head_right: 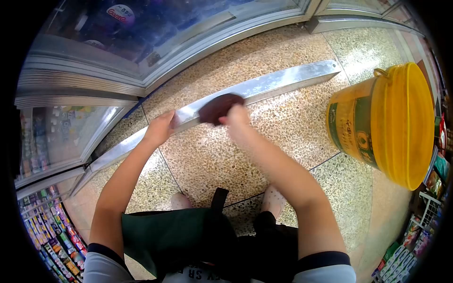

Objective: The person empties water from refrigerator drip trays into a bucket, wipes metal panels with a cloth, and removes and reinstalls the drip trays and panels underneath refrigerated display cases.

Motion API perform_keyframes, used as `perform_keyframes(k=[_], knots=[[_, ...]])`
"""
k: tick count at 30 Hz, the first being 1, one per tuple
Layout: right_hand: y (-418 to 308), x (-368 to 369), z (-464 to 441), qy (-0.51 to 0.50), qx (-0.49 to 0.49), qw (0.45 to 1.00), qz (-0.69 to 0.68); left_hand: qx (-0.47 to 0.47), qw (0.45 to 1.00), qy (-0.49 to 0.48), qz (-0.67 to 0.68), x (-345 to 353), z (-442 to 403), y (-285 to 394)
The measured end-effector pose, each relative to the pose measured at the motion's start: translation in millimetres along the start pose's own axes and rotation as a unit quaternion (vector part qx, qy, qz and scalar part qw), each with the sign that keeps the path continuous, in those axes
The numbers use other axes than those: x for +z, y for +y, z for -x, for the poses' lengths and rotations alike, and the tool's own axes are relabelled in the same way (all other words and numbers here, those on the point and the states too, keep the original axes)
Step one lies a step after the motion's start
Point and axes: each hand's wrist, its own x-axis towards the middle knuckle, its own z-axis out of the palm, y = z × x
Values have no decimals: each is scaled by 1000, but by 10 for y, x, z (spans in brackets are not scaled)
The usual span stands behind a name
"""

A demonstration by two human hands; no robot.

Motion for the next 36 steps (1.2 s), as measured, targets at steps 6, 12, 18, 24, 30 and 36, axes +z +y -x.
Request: perform_keyframes(k=[6,12,18,24,30,36], knots=[[807,407,-94,-143,97,985,27,33,998,50,-32,119,39,-87],[-253,-62,412,-127,-422,844,304,44,997,65,-22,73,179,-91],[-370,-145,237,-84,-616,478,620,-100,968,58,221,1,-61,-533],[-253,-33,254,-45,-597,378,706,-271,949,141,80,34,-269,-1127],[-389,113,124,-73,-574,400,711,-280,929,185,-155,431,-454,-1487],[-478,160,75,-120,-524,397,744,-202,950,200,-128,427,-464,-1639]])
